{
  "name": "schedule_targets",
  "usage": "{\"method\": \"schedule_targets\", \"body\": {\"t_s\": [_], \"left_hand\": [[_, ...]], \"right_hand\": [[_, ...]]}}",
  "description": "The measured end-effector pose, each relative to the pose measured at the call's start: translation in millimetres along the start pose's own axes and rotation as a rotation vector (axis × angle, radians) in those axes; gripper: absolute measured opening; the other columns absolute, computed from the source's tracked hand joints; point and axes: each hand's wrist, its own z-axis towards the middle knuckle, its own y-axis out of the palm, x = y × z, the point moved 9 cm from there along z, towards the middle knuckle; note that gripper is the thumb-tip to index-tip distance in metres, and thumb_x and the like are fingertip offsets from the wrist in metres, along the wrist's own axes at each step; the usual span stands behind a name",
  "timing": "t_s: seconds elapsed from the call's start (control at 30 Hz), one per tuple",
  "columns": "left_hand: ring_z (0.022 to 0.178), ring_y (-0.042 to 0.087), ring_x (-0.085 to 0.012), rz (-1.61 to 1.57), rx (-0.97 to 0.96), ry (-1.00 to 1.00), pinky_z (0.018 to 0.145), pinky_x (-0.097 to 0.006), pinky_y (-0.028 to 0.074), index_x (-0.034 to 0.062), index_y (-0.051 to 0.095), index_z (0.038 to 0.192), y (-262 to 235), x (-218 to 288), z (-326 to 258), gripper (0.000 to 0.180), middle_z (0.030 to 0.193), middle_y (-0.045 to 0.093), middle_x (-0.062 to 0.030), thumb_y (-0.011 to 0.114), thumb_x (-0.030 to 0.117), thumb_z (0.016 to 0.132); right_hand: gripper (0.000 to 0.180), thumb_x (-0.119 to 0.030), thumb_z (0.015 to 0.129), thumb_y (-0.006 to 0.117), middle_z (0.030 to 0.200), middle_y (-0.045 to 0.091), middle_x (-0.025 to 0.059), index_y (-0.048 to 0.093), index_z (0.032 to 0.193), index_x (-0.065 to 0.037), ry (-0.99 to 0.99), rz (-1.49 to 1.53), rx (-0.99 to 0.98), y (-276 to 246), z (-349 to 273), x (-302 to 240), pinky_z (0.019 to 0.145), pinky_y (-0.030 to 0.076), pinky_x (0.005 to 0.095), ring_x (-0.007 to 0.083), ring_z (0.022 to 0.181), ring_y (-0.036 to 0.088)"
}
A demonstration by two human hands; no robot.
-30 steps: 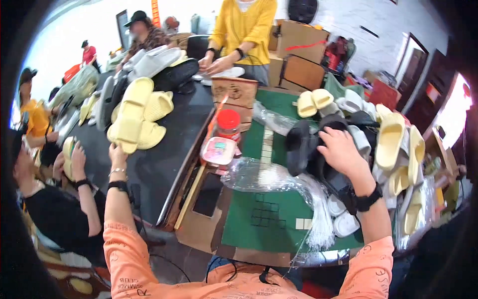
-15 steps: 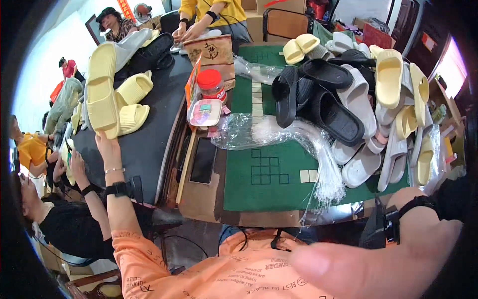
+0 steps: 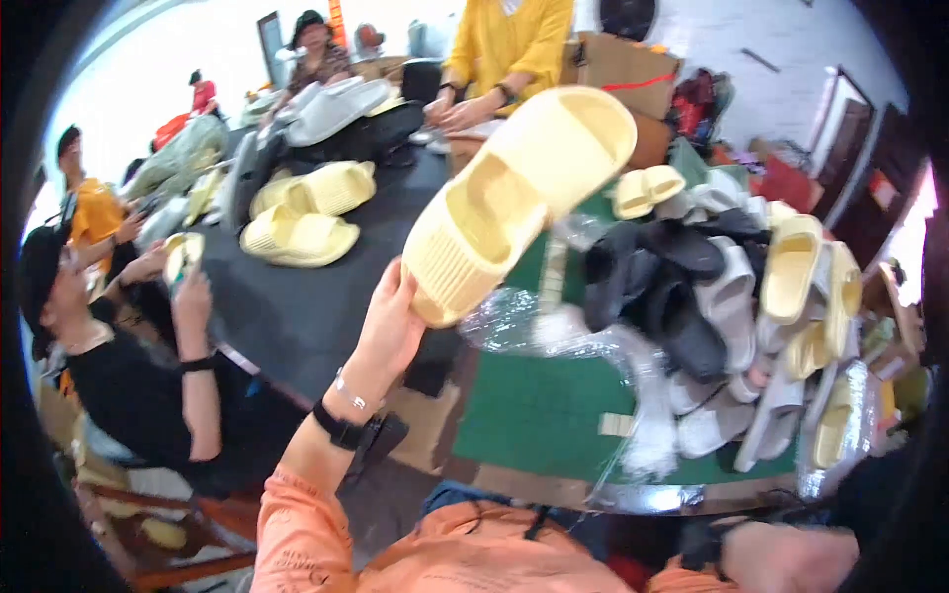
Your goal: The recorder is pairing, inspecting, and trimming threads on rubber sandals/slides at a workbench in a shoe manufacturing facility.
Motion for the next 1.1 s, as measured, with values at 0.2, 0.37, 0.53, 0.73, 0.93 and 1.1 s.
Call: {"method": "schedule_targets", "body": {"t_s": [0.2,0.37,0.53,0.73,0.93,1.1], "left_hand": [[0.110,0.048,-0.0175,-0.059,-0.126,-0.303,0.092,-0.031,0.041,0.0005,0.038,0.121,58,-90,-49,0.031,0.118,0.049,-0.0073,0.038,0.006,0.090],[0.092,0.053,-0.0108,0.268,-0.317,-0.475,0.077,-0.024,0.045,0.0008,0.044,0.110,78,-148,-76,0.021,0.102,0.054,-0.0047,0.042,0.008,0.091],[0.077,0.052,-0.0065,0.335,-0.410,-0.500,0.065,-0.019,0.044,0.0003,0.044,0.106,107,-156,-77,0.017,0.090,0.054,-0.0021,0.043,0.005,0.090],[0.071,0.050,-0.0044,0.428,-0.559,-0.425,0.059,-0.017,0.042,-0.0003,0.043,0.106,123,-139,-82,0.018,0.087,0.054,-0.0019,0.045,0.001,0.088],[0.073,0.050,-0.0046,0.506,-0.552,-0.298,0.062,-0.018,0.041,-0.0005,0.044,0.105,116,-129,-83,0.016,0.086,0.054,-0.0012,0.043,0.000,0.088],[0.079,0.052,-0.0068,0.554,-0.333,-0.204,0.069,-0.020,0.042,-0.0015,0.054,0.097,53,-102,-41,0.017,0.091,0.057,-0.0026,0.047,0.012,0.090]], "right_hand": [[0.079,0.001,0.070,0.064,0.129,0.028,0.0085,0.017,0.133,-0.009,0.538,0.333,0.000,133,25,72,0.096,0.033,0.0391,0.0221,0.114,0.036],[0.054,0.000,0.076,0.062,0.116,0.048,0.0062,0.036,0.122,-0.004,0.703,0.652,0.337,105,7,121,0.090,0.039,0.0301,0.0171,0.106,0.048],[0.038,-0.002,0.082,0.052,0.112,0.050,0.0067,0.040,0.118,-0.003,0.540,0.654,0.513,56,8,117,0.086,0.042,0.0316,0.0177,0.101,0.051],[0.038,-0.006,0.083,0.051,0.111,0.050,0.0072,0.038,0.119,-0.001,0.463,0.646,0.473,48,19,93,0.086,0.041,0.0319,0.0183,0.102,0.051],[0.042,-0.021,0.087,0.043,0.118,0.048,0.0113,0.038,0.124,-0.002,0.348,0.524,0.629,14,30,74,0.092,0.038,0.0372,0.0242,0.110,0.047],[0.042,-0.021,0.088,0.044,0.120,0.046,0.0102,0.035,0.125,-0.003,0.170,0.431,0.760,-64,51,47,0.093,0.038,0.0383,0.0228,0.110,0.047]]}}
